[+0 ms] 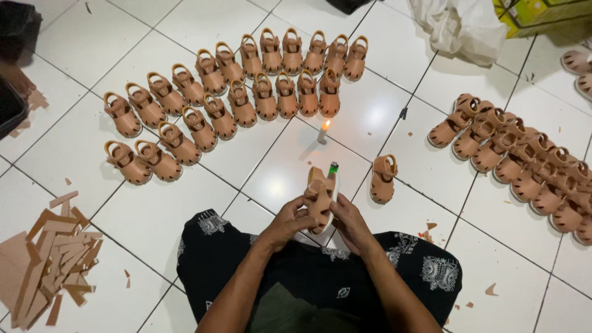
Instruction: The person sits on a tiled floor and uses a lighter and a white tool to heat and smooth the edges of small brown baby sandals. They repeatedly pick up a sandal, apply the flame to the strap and sole edges, and then press or smooth the area with the tool before placing the sandal back in a row.
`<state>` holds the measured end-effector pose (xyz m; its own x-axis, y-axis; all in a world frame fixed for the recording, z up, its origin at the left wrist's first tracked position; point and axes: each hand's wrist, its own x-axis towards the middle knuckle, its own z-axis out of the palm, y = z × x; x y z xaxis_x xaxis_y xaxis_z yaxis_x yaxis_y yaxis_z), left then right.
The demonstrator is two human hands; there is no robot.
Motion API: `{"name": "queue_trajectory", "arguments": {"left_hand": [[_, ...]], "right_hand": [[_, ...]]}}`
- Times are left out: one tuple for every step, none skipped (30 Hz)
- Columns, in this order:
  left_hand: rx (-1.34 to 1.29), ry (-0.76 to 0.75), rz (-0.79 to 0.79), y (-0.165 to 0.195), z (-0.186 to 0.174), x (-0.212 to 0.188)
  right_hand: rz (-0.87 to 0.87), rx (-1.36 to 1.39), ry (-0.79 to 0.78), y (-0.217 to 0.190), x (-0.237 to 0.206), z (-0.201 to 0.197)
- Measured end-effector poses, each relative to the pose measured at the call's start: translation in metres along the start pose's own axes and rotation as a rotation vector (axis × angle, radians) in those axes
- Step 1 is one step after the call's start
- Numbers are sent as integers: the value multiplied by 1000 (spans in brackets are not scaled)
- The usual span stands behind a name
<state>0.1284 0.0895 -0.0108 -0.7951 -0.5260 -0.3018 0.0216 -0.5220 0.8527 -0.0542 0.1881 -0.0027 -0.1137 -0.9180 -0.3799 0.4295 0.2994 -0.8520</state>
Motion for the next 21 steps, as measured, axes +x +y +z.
{"name": "queue_trajectory", "arguments": {"left_hand": [[3,-26,4,1,2,-2],[-1,-48,1,0,5,-4],[8,-8,-18,1,8,-3],[17,31,-35,0,13,-1],[21,73,-57,-2,18,-1],[1,104,-63,-4,22,2],[-17,134,-70,-4,26,5],[-44,168,-91,-8,31,4],[-65,165,-46,-9,36,5],[-83,161,0,-10,40,6],[-105,157,38,-11,44,7],[-44,164,-19,-12,49,6],[19,169,-73,-11,54,6],[83,173,-126,-9,58,7],[199,155,-19,-6,60,6],[311,137,87,-2,62,5],[423,117,194,2,64,4],[424,107,161,7,64,3],[426,94,127,13,60,1],[430,81,98,19,55,1],[437,127,26,26,50,2]], "right_hand": [[-2,-2,-23,-3,-4,-1],[9,-1,-3,-5,-10,0],[11,-1,14,-7,-12,0],[10,-1,32,-9,-14,0],[16,1,59,-9,-17,2],[12,1,84,-8,-18,5],[7,4,110,-8,-19,7],[10,33,109,-7,-23,9],[7,57,104,-6,-24,11],[-1,83,100,-6,-25,13],[5,128,102,-5,-27,14],[14,174,104,-4,-30,15],[19,220,105,-5,-30,15],[-24,222,137,-7,-30,14],[-61,223,170,-10,-30,11],[-96,223,204,-14,-30,8],[-118,225,220,-19,-29,4],[-141,224,234,-25,-27,-2],[-164,225,248,-30,-25,-7],[-169,194,298,-37,-19,-12],[-174,160,344,-47,-11,-18]]}}
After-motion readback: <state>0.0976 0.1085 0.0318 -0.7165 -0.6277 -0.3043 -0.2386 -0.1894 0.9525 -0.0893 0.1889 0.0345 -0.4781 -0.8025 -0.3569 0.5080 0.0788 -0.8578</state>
